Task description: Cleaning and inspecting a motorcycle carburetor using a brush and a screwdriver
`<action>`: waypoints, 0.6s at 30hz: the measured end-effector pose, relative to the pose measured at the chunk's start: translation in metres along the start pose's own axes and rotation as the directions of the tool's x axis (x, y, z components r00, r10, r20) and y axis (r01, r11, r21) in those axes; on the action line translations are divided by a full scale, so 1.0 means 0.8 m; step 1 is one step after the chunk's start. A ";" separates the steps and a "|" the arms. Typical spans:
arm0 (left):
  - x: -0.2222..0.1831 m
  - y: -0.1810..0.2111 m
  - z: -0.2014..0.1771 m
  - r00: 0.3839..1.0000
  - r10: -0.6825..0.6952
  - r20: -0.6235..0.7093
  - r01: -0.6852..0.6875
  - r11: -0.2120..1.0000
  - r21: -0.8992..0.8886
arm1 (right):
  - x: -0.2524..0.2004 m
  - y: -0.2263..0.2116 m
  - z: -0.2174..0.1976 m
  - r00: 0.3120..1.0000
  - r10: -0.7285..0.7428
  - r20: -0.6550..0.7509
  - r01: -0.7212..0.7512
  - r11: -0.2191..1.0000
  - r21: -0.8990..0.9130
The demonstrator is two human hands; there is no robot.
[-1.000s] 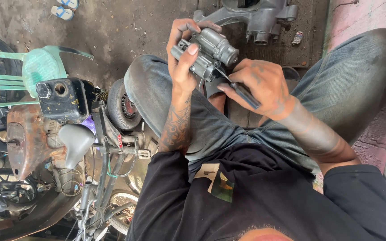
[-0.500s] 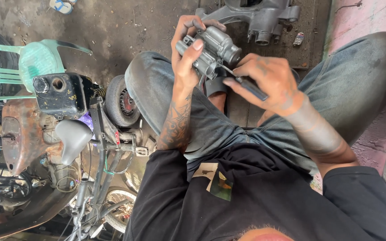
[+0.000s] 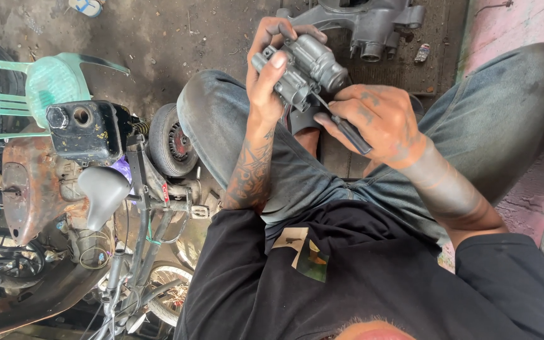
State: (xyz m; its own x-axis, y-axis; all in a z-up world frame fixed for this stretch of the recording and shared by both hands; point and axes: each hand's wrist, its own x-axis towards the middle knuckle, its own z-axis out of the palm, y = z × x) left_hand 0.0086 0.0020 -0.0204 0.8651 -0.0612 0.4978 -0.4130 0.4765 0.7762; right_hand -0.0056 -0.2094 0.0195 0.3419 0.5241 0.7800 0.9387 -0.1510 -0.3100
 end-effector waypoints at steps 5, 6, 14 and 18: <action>-0.002 -0.001 -0.002 1.000 0.001 0.013 -0.001 1.000 -0.026 | 0.000 0.002 -0.009 0.999 0.026 0.041 -0.028 0.998 0.051; -0.001 0.000 -0.001 1.000 0.002 0.020 -0.001 0.999 -0.039 | 0.002 0.001 -0.008 0.999 0.029 0.041 -0.032 0.997 0.075; -0.001 0.006 0.006 1.000 -0.028 0.004 0.028 0.999 0.045 | 0.004 0.001 -0.015 0.997 0.039 0.069 -0.044 0.996 0.082; -0.001 0.014 0.008 0.992 -0.121 -0.034 0.123 0.988 0.089 | 0.007 0.005 -0.031 0.989 0.069 0.134 -0.080 0.994 0.075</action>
State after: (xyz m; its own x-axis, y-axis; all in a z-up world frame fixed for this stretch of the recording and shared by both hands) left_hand 0.0015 0.0020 -0.0100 0.9178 -0.0884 0.3872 -0.3270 0.3851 0.8630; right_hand 0.0014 -0.2275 0.0363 0.3971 0.6197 0.6769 0.9024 -0.1292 -0.4111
